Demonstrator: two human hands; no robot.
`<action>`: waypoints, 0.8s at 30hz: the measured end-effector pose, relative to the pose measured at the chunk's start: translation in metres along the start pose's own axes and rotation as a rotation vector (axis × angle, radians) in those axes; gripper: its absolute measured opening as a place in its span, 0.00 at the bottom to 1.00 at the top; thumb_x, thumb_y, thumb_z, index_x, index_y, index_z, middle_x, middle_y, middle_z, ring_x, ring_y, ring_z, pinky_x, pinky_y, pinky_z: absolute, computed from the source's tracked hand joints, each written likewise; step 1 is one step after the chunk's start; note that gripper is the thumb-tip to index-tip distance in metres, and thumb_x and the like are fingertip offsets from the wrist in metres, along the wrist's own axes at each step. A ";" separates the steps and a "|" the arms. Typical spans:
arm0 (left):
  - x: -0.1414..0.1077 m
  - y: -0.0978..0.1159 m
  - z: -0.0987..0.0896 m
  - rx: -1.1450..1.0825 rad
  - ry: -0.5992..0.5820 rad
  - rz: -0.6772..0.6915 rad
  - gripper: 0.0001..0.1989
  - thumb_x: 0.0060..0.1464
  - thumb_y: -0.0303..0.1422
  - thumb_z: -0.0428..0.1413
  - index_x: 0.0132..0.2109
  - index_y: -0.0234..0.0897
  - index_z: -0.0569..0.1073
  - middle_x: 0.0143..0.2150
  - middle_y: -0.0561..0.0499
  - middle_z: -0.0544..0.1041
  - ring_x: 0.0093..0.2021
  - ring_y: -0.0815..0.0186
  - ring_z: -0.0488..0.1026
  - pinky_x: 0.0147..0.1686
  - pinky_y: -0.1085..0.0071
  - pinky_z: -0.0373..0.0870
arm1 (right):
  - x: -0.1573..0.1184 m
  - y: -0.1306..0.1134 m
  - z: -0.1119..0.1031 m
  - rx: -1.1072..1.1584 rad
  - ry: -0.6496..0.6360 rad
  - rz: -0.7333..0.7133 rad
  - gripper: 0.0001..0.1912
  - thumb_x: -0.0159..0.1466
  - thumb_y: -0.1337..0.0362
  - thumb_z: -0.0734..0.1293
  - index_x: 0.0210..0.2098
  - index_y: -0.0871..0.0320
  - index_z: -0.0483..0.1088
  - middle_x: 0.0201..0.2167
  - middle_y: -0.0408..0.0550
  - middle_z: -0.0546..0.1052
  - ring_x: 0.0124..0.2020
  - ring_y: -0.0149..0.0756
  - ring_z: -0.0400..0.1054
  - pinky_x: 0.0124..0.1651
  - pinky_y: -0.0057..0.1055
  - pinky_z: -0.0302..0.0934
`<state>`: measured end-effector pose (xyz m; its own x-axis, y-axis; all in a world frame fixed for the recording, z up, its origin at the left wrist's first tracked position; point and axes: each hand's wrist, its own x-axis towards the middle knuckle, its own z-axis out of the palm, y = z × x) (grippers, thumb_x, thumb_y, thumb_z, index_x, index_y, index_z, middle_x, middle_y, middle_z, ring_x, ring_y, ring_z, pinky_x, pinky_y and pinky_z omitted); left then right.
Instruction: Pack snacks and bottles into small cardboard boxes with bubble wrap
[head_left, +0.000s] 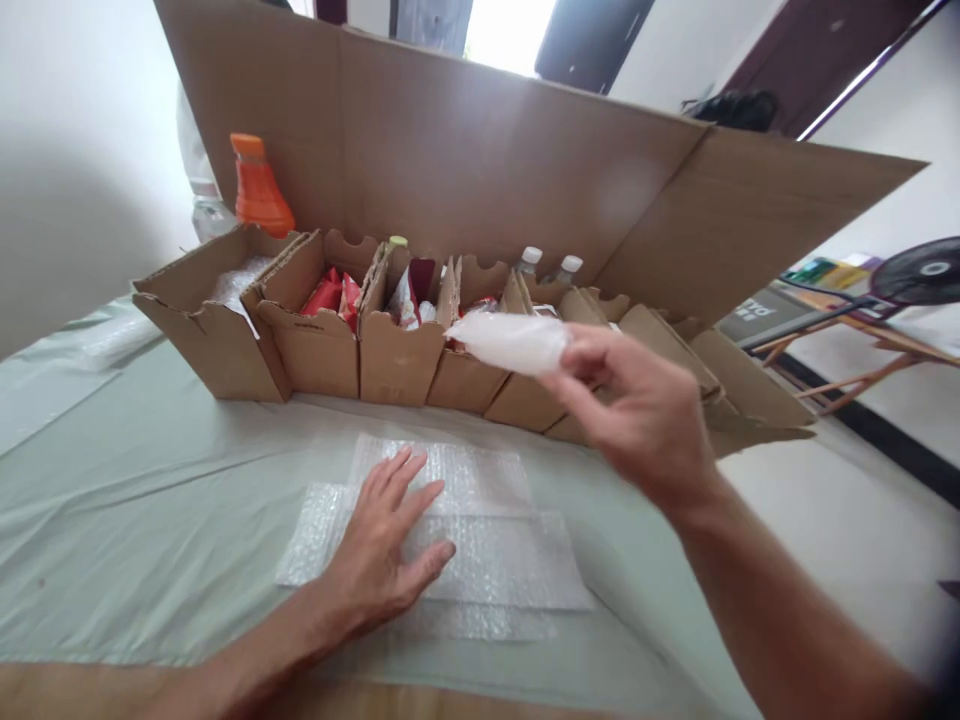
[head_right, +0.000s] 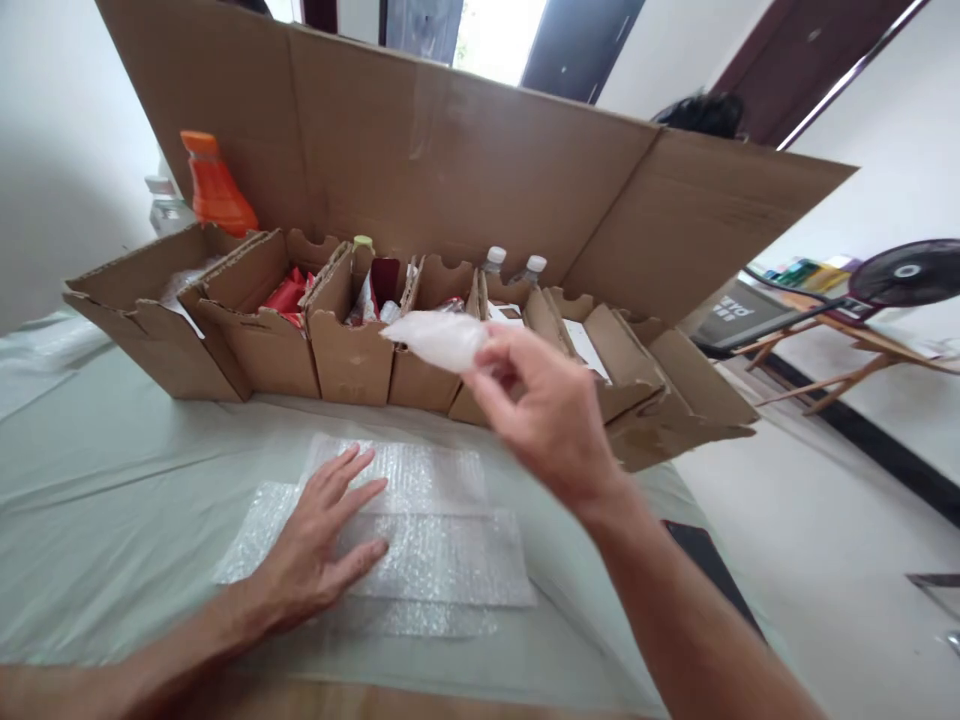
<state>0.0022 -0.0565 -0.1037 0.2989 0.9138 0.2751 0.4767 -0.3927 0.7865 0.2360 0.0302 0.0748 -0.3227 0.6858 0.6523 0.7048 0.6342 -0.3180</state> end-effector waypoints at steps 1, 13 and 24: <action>0.000 0.007 -0.003 -0.226 -0.002 -0.067 0.25 0.63 0.46 0.58 0.64 0.43 0.72 0.73 0.39 0.64 0.74 0.43 0.57 0.70 0.36 0.52 | -0.024 -0.007 0.004 0.013 0.042 -0.076 0.03 0.67 0.66 0.68 0.37 0.52 0.70 0.49 0.49 0.81 0.44 0.42 0.78 0.43 0.37 0.71; -0.022 0.042 0.017 -1.463 0.147 -0.562 0.29 0.46 0.38 0.70 0.55 0.42 0.72 0.51 0.45 0.80 0.55 0.53 0.77 0.58 0.53 0.71 | -0.197 -0.055 0.087 0.531 0.139 0.477 0.04 0.67 0.66 0.71 0.37 0.52 0.72 0.46 0.50 0.79 0.50 0.44 0.76 0.49 0.39 0.73; -0.033 0.041 0.017 -1.005 0.082 -0.457 0.16 0.52 0.35 0.67 0.48 0.37 0.81 0.37 0.50 0.81 0.37 0.62 0.75 0.41 0.69 0.69 | -0.186 -0.046 0.072 1.106 -0.067 0.894 0.52 0.61 0.42 0.76 0.74 0.50 0.49 0.52 0.55 0.79 0.48 0.46 0.77 0.47 0.41 0.76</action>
<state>0.0256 -0.1043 -0.0899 0.1922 0.9700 -0.1491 -0.3711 0.2125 0.9040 0.2181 -0.1012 -0.0816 -0.0900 0.9932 -0.0745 -0.1547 -0.0878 -0.9841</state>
